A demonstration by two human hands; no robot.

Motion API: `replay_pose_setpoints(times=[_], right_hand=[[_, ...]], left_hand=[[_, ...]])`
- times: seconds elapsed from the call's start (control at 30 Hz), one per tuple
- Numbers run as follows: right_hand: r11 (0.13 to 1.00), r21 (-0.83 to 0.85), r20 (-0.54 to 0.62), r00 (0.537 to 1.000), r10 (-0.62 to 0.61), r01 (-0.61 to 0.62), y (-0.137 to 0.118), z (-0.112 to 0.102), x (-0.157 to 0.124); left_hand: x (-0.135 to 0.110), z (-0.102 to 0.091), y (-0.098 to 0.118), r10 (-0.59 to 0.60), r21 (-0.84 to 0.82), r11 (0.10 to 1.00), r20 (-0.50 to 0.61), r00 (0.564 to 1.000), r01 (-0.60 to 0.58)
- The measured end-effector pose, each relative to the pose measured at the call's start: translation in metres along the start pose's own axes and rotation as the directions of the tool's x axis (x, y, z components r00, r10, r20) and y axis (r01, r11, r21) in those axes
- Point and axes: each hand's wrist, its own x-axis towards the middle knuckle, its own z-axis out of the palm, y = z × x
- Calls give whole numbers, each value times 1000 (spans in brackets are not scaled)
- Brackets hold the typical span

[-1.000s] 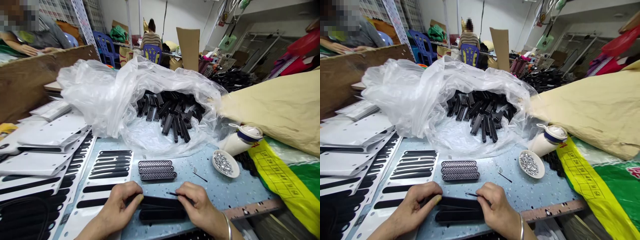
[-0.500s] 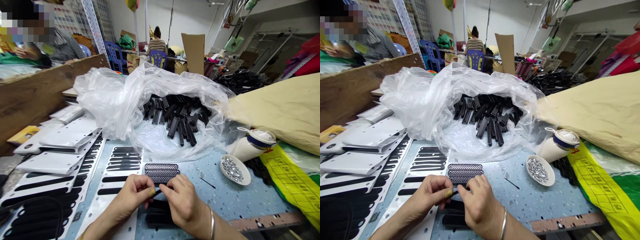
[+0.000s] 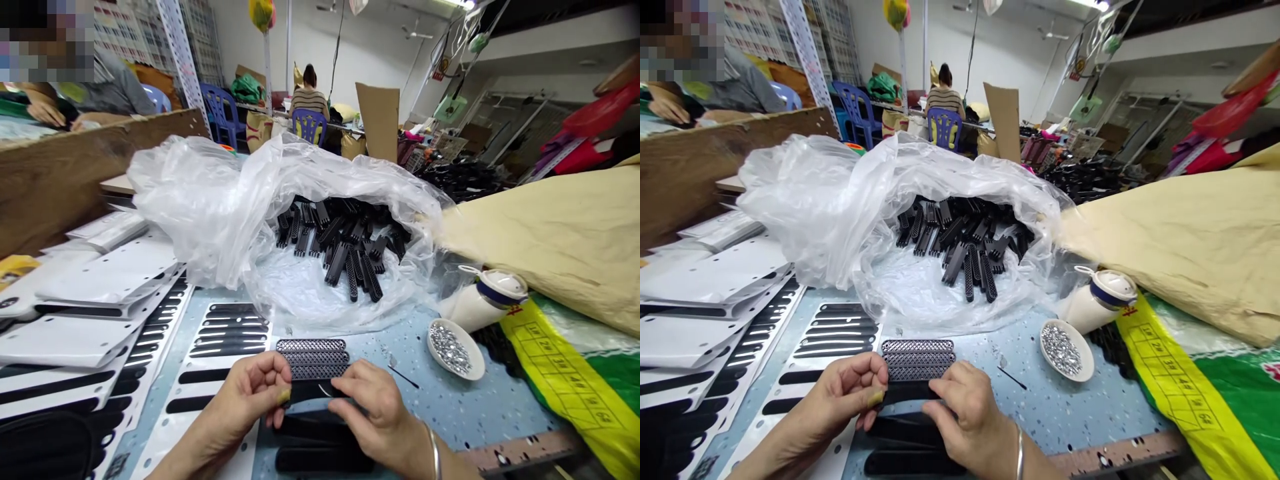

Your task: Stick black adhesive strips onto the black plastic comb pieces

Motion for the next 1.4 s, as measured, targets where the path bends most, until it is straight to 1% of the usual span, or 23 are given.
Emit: replay_pose_setpoints(times=[0.13, 0.23, 0.3, 0.4, 0.47, 0.57, 0.6, 0.67, 0.77, 0.83, 0.9, 0.97, 1.1, 1.23, 1.4], right_hand=[[984, 142, -6, 994, 108, -106, 1, 2, -2], [960, 193, -21, 977, 213, -205, 0, 5, -1], [943, 213, -27, 963, 267, -256, 1, 5, -1], [936, 192, -50, 950, 310, -295, 5, -4, -2], [932, 167, -72, 938, 338, -323, 12, -14, -4], [907, 164, -78, 912, 403, -387, 25, -25, -9], [899, 173, -80, 904, 421, -403, 30, -26, -11], [890, 195, -90, 897, 434, -411, 36, -22, -14], [901, 203, -91, 909, 408, -384, 39, -13, -18], [913, 177, -58, 922, 383, -368, 37, -9, -20], [929, 144, -26, 937, 347, -340, 34, -9, -22], [946, 124, -13, 953, 303, -300, 32, -9, -23], [968, 115, -43, 973, 228, -222, 29, -5, -18], [978, 103, -48, 981, 186, -180, 23, 6, -9], [990, 72, -70, 989, 130, -125, 19, 16, -4]], left_hand=[[0, 2, 0, 6, 28, 1000, -5, 1000, -6], [1, 3, 0, 6, 86, 996, -18, 1000, -4], [2, 3, 2, 21, 146, 989, -35, 999, -16], [1, 2, 9, 93, 297, 953, -108, 990, -57], [0, -2, 14, 181, 448, 889, -166, 969, -89], [-1, -7, 16, 315, 675, 732, -215, 925, -93], [-1, -8, 16, 336, 727, 682, -212, 918, -81], [-1, -8, 13, 337, 792, 608, -189, 922, -60], [-1, -3, 9, 333, 827, 558, -146, 931, -70], [-3, 0, 8, 343, 839, 537, -118, 932, -91], [-5, 1, 6, 350, 839, 533, -98, 931, -112], [-7, -1, 4, 358, 826, 549, -94, 929, -128], [-9, -5, -1, 337, 783, 606, -91, 937, -142], [-11, -5, 0, 263, 757, 645, -97, 960, -101], [-12, -3, 4, 240, 741, 666, -100, 966, -89]])
